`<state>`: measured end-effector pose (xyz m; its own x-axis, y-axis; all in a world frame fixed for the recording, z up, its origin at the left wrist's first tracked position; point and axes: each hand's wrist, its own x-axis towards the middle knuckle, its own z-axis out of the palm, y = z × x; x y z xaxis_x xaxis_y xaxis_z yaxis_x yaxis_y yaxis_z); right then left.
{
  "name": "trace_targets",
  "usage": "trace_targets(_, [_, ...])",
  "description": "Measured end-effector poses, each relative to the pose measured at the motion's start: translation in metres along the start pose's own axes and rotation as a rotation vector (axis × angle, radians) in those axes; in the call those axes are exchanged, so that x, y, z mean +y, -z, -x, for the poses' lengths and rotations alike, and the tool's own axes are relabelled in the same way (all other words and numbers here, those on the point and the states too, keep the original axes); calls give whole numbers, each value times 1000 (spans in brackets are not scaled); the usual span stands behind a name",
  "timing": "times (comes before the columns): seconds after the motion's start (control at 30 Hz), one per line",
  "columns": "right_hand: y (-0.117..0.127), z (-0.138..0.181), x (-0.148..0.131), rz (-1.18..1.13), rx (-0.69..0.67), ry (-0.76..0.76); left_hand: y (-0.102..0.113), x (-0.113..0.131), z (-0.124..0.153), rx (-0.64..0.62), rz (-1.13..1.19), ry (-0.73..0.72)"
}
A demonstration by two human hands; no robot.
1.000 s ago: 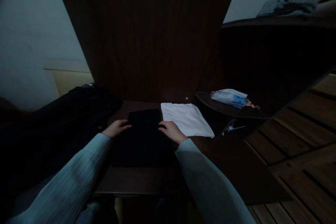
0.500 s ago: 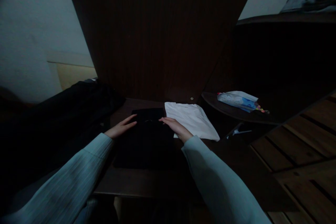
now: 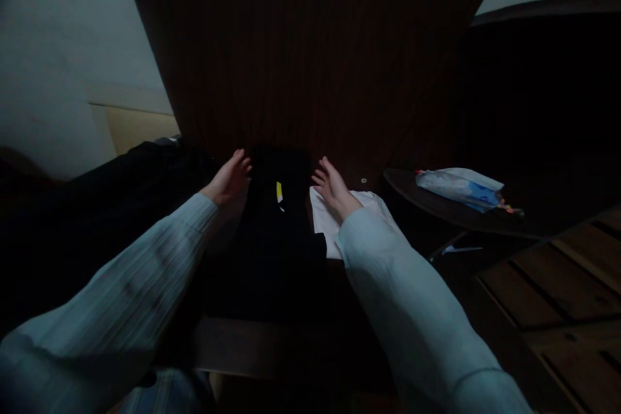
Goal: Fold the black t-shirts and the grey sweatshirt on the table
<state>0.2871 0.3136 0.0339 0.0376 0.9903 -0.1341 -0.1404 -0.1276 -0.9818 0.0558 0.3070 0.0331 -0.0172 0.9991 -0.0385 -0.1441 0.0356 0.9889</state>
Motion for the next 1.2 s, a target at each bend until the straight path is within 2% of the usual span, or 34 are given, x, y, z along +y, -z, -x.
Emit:
trace_targets(0.07, [2,1,8,114,27,83,-2,-10,-3,55,-92,-60])
trace_targets(0.13, [6,13,22,298,-86,136,4,-27,4,14,-293,-70])
trace_targets(0.2, [13,30,37,519,-227,172,17,-45,17,-69,-598,-29])
trace_targets(0.23, [17,40,44,641,-263,177,24,-53,24,-67,-738,-19])
trace_targets(0.33, [27,63,57,980,-208,203,41,-69,45,-83,-956,-52])
trace_targets(0.43, [32,74,61,1152,-144,235,44,-75,60,-126,-940,-40])
trace_targets(0.57, [32,75,59,1184,-197,150,37,-76,70,-102,-907,-83])
trace_targets(0.63, [33,75,56,1095,-226,154,36,-75,74,-81,-840,-163])
trace_targets(0.73, [34,76,52,838,-300,156,42,-71,79,-87,-677,-270])
trace_targets(0.87, [33,73,55,549,-361,136,51,-71,77,-97,-386,-217])
trace_targets(0.93, [28,71,63,556,-272,174,51,-75,73,-42,-338,-162])
trace_targets(1.07, [17,68,84,869,16,347,48,-84,68,96,-493,-122])
trace_targets(1.2, [15,70,93,1023,71,432,45,-84,73,113,-597,-215])
